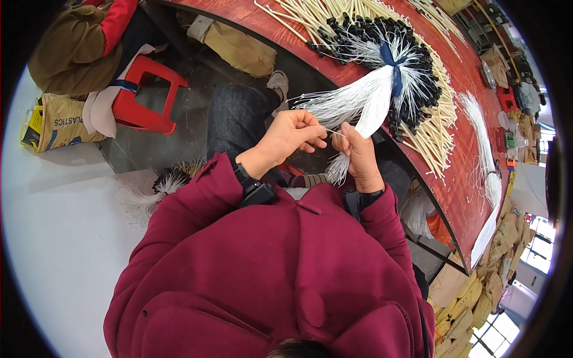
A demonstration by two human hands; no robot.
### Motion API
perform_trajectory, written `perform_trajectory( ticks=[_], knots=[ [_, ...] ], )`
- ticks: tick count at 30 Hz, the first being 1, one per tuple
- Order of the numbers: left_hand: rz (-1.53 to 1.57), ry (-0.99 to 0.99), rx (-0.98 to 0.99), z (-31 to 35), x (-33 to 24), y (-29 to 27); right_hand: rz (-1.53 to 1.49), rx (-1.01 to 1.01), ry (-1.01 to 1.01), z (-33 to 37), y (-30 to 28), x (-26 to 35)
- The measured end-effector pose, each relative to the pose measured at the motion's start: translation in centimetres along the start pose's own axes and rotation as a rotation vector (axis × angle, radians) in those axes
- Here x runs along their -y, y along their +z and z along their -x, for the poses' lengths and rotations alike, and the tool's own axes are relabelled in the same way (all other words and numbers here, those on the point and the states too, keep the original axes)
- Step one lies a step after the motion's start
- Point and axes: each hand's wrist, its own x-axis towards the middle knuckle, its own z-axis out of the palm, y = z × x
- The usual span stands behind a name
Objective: The person assembles a decorative object by hand, repeatedly threading a thin string through the ends of white plastic strands and tying knots to secure them. They pull the string tight after each addition, occasionally using their fingers to separate the strands.
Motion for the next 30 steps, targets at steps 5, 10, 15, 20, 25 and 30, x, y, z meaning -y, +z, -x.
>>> perform_trajectory(
  ticks=[5, 10, 15, 20, 25, 30],
  knots=[
    [0.261, -0.082, -0.009, 0.0, 0.2, -0.5, 0.031, -0.005, -0.008, -0.1, 0.0, 0.1],
    [0.343, -0.126, -0.083, -0.2, 0.9, -1.0, 0.072, -0.024, 0.004, -0.2, -0.2, 0.0],
    [0.412, -0.147, -0.107, -0.2, 0.9, -1.1, -0.003, -0.017, -0.015, -0.2, -0.7, -0.3],
    [0.416, -0.172, -0.106, -0.1, 0.7, -1.3, 0.036, -0.008, 0.002, 0.0, -0.4, 0.2],
    [0.279, -0.194, -0.12, 0.4, -1.4, -0.2, 0.035, 0.009, 0.004, 0.1, -0.3, 0.4],
    [-0.071, -0.012, -0.032, -0.3, 0.2, -1.0, 0.043, 0.014, 0.012, 0.1, -0.2, 0.5]
  ],
)
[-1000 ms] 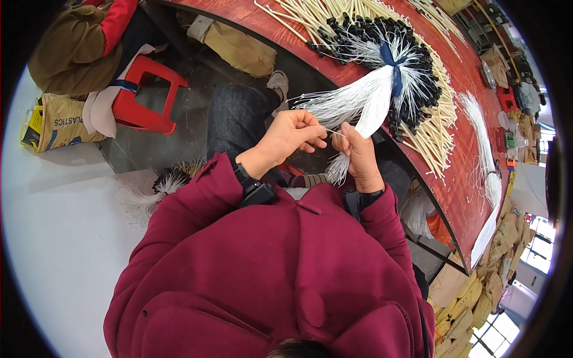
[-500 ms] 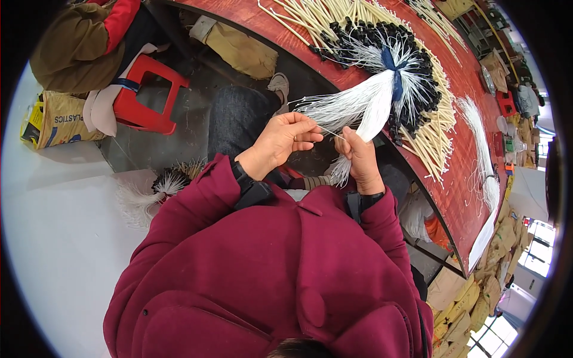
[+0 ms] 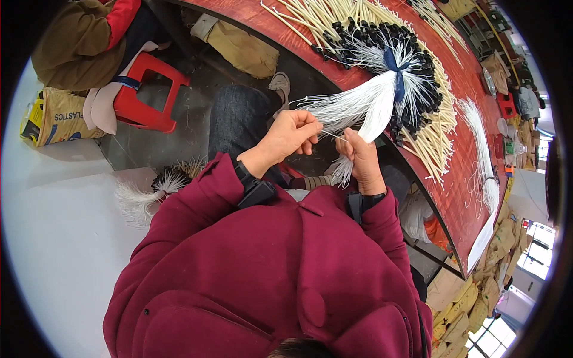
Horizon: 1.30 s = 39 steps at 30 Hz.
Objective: The person assembles a decorative object by hand, repeatedly threading a thin string through the ends of white plastic strands and tying knots to secure them. They pull the string tight after each addition, occasionally using their fingers to separate the strands.
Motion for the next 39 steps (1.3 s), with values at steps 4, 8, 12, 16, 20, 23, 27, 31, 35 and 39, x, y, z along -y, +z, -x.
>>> perform_trajectory(
  ticks=[4, 8, 12, 16, 20, 23, 27, 31, 35, 39],
  knots=[
    [0.21, -0.166, 0.029, -0.3, 0.8, -1.6, 0.073, 0.01, 0.0, 0.0, -0.3, 0.0],
    [0.26, -0.228, 0.0, 0.0, 0.7, -1.5, 0.065, 0.009, 0.001, -0.1, -0.4, 0.1],
    [0.332, -0.247, -0.081, 0.4, -0.8, -1.0, 0.061, 0.017, 0.0, 0.0, -0.4, 0.2],
    [0.23, -0.174, -0.036, 0.8, -1.3, -0.5, 0.048, 0.026, -0.004, 0.0, -0.3, 0.3],
    [0.04, -0.095, 0.078, 0.2, 0.1, -1.4, 0.055, 0.025, 0.015, 0.1, -0.5, 0.1],
    [0.106, -0.184, 0.158, 0.2, 0.6, -1.9, 0.031, 0.029, 0.011, 0.1, -0.6, 0.2],
    [0.276, -0.268, 0.28, 0.5, 1.0, -2.6, 0.012, 0.047, 0.009, 0.1, -0.5, 0.4],
    [0.437, -0.31, 0.325, 0.6, 1.4, -3.1, -0.033, 0.063, 0.022, 0.0, -0.9, 0.1],
    [0.322, -0.247, 0.18, 0.6, 1.7, -3.6, -0.013, -0.044, -0.013, -0.2, -0.7, -0.3],
    [-0.031, -0.023, -0.185, 0.4, 2.1, -4.4, 0.007, -0.175, -0.004, 0.4, 0.5, 0.4]
  ],
)
